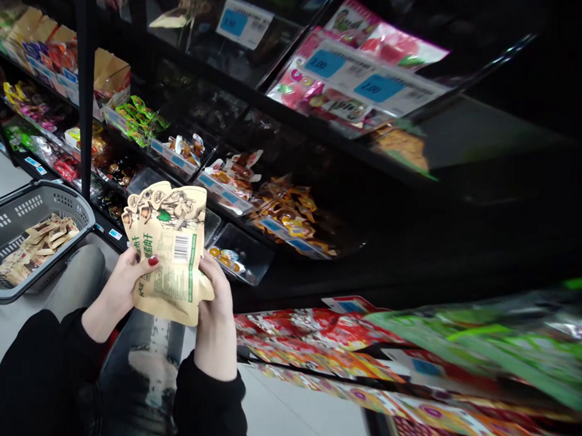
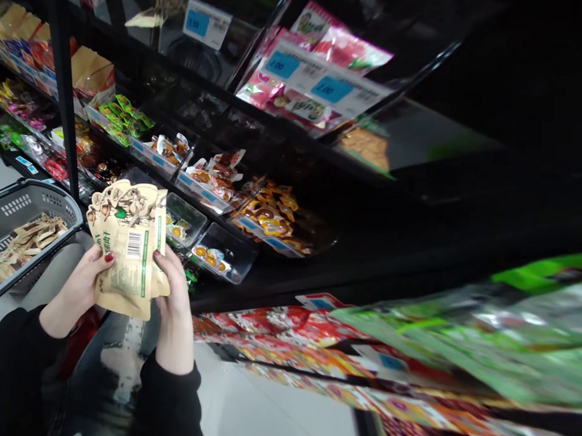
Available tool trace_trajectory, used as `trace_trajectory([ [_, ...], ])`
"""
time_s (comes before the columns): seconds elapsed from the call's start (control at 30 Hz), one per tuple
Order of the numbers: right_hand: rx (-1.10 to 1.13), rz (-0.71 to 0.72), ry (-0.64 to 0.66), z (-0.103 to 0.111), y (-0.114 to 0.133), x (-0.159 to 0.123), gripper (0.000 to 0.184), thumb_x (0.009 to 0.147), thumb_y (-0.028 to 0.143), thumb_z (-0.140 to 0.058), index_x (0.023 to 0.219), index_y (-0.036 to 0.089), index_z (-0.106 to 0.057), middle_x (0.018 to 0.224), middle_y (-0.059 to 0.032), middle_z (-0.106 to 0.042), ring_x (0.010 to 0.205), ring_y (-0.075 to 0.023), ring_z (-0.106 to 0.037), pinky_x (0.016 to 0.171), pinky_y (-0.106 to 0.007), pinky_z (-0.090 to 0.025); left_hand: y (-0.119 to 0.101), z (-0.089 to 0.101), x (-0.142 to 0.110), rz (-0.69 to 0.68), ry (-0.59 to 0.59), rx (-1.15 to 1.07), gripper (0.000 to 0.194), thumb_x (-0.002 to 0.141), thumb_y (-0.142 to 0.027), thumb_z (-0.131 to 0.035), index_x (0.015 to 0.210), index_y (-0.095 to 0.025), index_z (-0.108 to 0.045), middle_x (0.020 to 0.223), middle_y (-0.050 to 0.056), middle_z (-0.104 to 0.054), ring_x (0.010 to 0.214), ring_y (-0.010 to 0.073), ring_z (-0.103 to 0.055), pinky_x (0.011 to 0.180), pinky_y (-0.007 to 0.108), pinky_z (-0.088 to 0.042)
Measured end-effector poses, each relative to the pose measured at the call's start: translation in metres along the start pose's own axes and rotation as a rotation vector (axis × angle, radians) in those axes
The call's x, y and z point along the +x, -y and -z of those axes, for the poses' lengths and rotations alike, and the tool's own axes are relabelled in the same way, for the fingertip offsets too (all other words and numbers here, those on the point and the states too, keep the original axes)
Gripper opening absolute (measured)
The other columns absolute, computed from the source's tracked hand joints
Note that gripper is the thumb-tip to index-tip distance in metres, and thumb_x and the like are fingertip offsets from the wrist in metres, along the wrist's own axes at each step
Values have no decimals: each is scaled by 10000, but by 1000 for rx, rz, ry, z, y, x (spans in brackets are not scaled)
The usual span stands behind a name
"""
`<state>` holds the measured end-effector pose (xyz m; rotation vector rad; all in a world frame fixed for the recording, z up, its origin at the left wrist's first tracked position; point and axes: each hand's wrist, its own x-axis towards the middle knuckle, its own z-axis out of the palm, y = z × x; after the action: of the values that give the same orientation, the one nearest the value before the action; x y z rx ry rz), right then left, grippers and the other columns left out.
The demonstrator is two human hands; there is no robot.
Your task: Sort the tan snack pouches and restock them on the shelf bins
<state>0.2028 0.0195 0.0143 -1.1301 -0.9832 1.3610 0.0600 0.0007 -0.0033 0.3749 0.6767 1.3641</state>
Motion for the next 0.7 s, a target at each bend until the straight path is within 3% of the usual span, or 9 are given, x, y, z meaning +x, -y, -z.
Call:
trace_trajectory([
  [0.27, -154, 61, 133, 0, -11, 15, 133, 702, 345, -671, 792, 251, -695, 912, -20, -710, 1058, -246, -587, 985, -434, -442, -7, 8, 5, 15, -19, 88, 429, 417, -130, -869, 809, -145, -696, 798, 75, -761, 811, 288, -714, 780, 392, -562],
  [0.4, -81, 325, -76, 1, -3, 11, 328, 807, 514, -546, 909, 222, -658, 879, -14, -657, 855, -188, -595, 793, -343, -475, -7, 7, 5, -27, -31, 129, 399, 420, -153, -880, 781, -140, -711, 790, 75, -763, 747, 264, -712, 725, 370, -566],
  [0.47, -161, 423, -93, 0, 5, 2, 316, 792, 521, -586, 869, 219, -642, 796, 12, -614, 736, -153, -548, 696, -287, -439, -7, 7, 4, -52, -29, 169, 410, 427, -140, -883, 803, -143, -718, 834, 78, -767, 780, 262, -709, 732, 359, -563],
  [0.57, -366, 371, -29, -5, 12, -10, 223, 763, 420, -677, 788, 204, -625, 731, 23, -601, 702, -144, -518, 665, -265, -406, -6, 7, 4, -93, -60, 212, 405, 452, -187, -894, 815, -141, -720, 848, 78, -766, 800, 264, -705, 726, 349, -560],
  [0.7, -261, 356, -170, -10, 9, -13, 213, 789, 396, -660, 744, 195, -605, 679, 32, -591, 639, -121, -499, 601, -236, -394, -5, 2, 4, -100, -99, 165, 412, 536, -422, -862, 789, -133, -714, 782, 79, -756, 810, 273, -706, 736, 359, -560],
])
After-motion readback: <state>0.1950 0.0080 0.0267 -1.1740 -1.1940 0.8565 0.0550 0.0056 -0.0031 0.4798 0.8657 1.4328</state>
